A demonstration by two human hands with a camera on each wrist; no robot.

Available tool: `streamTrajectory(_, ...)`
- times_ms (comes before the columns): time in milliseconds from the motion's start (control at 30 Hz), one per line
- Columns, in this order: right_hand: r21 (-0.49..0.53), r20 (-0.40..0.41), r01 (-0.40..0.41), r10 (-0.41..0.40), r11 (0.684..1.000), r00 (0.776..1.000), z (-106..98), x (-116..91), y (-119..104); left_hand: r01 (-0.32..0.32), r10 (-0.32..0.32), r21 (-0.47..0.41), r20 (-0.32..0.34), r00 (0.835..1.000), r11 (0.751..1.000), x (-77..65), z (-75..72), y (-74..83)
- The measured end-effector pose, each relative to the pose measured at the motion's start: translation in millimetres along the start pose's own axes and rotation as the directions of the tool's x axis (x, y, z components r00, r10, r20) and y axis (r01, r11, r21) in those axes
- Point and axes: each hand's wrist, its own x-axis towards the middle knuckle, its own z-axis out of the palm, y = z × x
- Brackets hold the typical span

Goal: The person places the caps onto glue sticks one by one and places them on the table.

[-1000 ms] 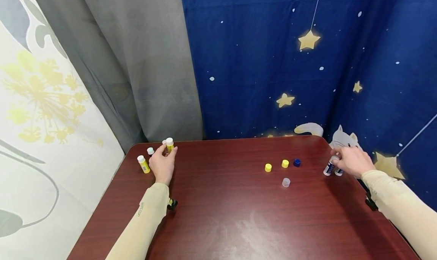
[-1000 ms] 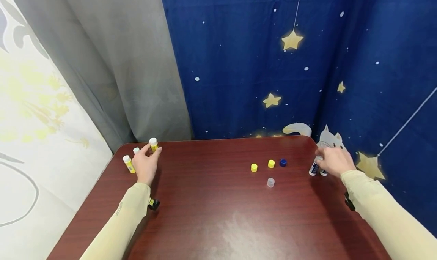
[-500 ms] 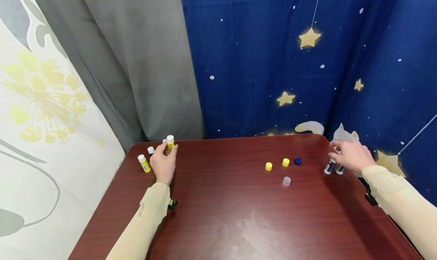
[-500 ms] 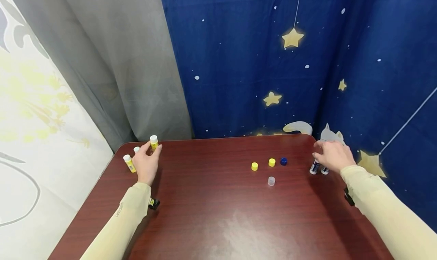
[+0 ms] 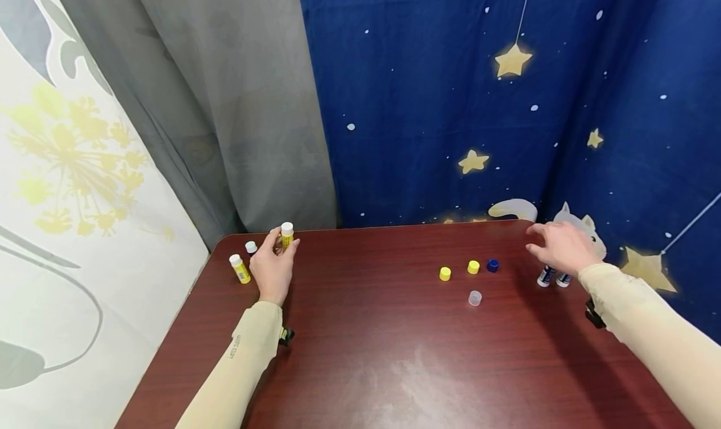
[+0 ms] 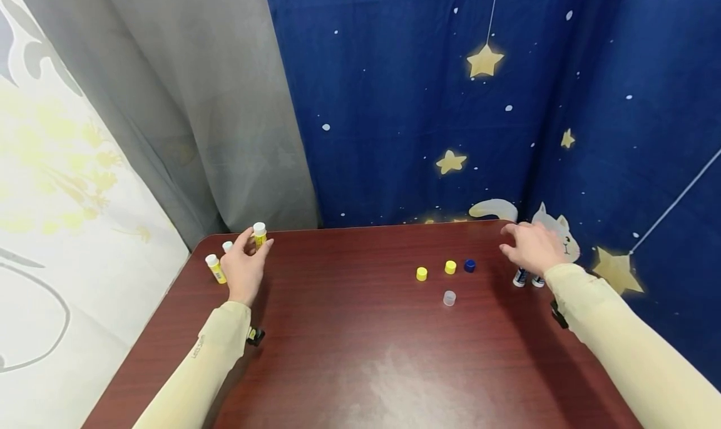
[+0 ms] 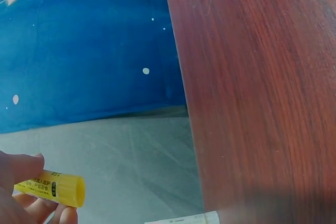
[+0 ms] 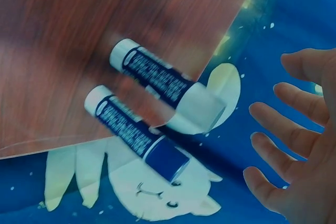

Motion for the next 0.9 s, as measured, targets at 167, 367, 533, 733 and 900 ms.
streamTrajectory(167,-0.001,0.012,0.006,-0.006,1.000,1.000,3,8,-14,0.006,-0.006,-0.029,-0.019,1.000,1.000,0.5,-0.3,3.8)
streamTrajectory(367,0.018,0.039,0.014,-0.015,1.000,0.999,10,16,-28,-0.005,0.005,-0.026,-0.021,1.000,1.000,1.5,-2.3,7.6)
streamTrajectory(533,0.042,0.067,0.021,-0.024,0.999,0.997,21,21,-37,-0.023,0.023,-0.030,-0.010,1.000,0.999,1.8,-2.8,8.0)
streamTrajectory(733,0.036,0.053,0.064,-0.065,0.997,0.996,37,27,-46,-0.064,0.064,-0.047,-0.008,0.998,0.997,2.8,-1.6,11.9)
streamTrajectory(900,0.035,0.042,0.079,-0.080,0.996,0.996,50,34,-54,-0.108,0.108,-0.069,-0.013,0.994,0.992,2.9,-2.1,17.0)
